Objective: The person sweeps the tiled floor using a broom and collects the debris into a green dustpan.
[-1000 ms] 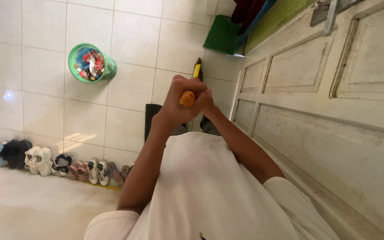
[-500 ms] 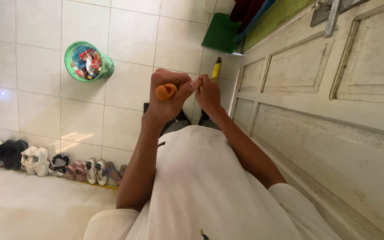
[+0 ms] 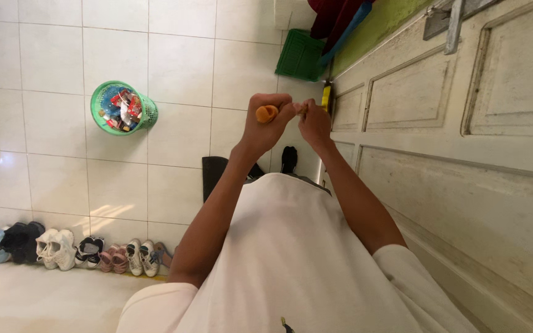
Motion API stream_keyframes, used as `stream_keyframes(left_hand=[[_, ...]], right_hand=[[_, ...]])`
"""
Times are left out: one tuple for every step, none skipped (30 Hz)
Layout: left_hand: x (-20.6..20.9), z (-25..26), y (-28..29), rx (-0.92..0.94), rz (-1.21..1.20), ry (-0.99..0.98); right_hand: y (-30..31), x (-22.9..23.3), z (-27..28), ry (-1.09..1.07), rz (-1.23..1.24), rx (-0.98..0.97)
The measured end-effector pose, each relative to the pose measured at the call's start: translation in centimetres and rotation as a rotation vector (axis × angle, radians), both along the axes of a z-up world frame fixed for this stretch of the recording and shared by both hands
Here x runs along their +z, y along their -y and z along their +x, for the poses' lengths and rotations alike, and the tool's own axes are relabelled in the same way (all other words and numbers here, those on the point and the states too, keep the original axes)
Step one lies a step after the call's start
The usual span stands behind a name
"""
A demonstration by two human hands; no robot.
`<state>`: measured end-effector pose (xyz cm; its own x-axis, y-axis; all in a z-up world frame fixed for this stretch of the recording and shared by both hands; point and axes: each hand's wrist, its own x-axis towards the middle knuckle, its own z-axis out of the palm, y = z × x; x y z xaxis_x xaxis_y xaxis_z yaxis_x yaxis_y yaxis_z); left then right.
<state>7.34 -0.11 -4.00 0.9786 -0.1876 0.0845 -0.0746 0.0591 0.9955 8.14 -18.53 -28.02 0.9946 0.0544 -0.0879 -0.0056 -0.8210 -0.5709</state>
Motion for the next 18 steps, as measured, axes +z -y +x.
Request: stream_keyframes(left_hand=[[-0.4, 0.3, 0.0, 0.002, 0.001, -0.001], [-0.7, 0.7, 0.0, 0.045, 0.036, 0.025], [-0.9, 1.0, -0.1, 0.087, 0.07, 0.051], [-1.2, 1.1, -0.3, 0.09, 0.072, 0.047], [-1.4, 1.2, -0.4, 0.091, 0.033, 0.028], [-1.5, 1.1, -0.4, 0.092, -0.009, 0.008], [-1.6, 0.9, -0.5, 0.095, -0.009, 0.004], [-1.6, 0.7, -0.6, 0.072, 0.022, 0.016], [-1.6, 0.5, -0.6, 0.048, 0.052, 0.029], [-1.5, 0.2, -0.6, 0.049, 0.053, 0.029], [-1.3, -0.4, -0.7, 0.033, 0.052, 0.015], [-1.2, -0.7, -0.7, 0.02, 0.051, 0.001], [-1.1, -0.9, -0.7, 0.023, 0.051, 0.002], [-1.0, -1.2, -0.7, 0.053, 0.035, -0.01], [-1.0, -1.4, -0.8, 0.083, 0.02, -0.022], [-0.9, -1.5, -1.0, 0.088, 0.019, -0.022], [-0.8, -1.5, -1.3, 0.111, 0.034, -0.035], [-0.7, -1.4, -1.6, 0.135, 0.048, -0.047]], right_hand=[[-0.2, -0.5, 0.6, -0.001, 0.001, 0.002], [-0.5, -0.9, 1.3, -0.026, -0.013, -0.002], [-0.7, -1.2, 1.8, -0.052, -0.027, -0.005], [-1.1, -1.5, 2.0, -0.055, -0.025, -0.002], [-1.5, -1.6, 2.2, -0.092, 0.026, -0.026], [-1.7, -1.6, 2.2, -0.129, 0.075, -0.05], [-1.8, -1.6, 2.2, -0.134, 0.075, -0.048], [-2.0, -1.5, 2.2, -0.138, 0.122, -0.031], [-2.2, -1.4, 2.1, -0.142, 0.169, -0.015], [-2.3, -1.2, 2.0, -0.142, 0.169, -0.014], [-2.4, -1.0, 1.8, -0.224, 0.201, -0.027], [-2.5, -0.9, 1.8, -0.304, 0.232, -0.037], [-2.7, -1.0, 1.8, -0.304, 0.231, -0.033], [-2.8, -1.2, 1.6, -0.263, 0.199, 0.001], [-2.9, -1.5, 1.5, -0.221, 0.167, 0.036], [-3.1, -1.8, 1.3, -0.221, 0.166, 0.04], [-3.3, -2.1, 1.1, -0.215, 0.219, 0.037], [-3.5, -2.4, 1.1, -0.208, 0.271, 0.034]])
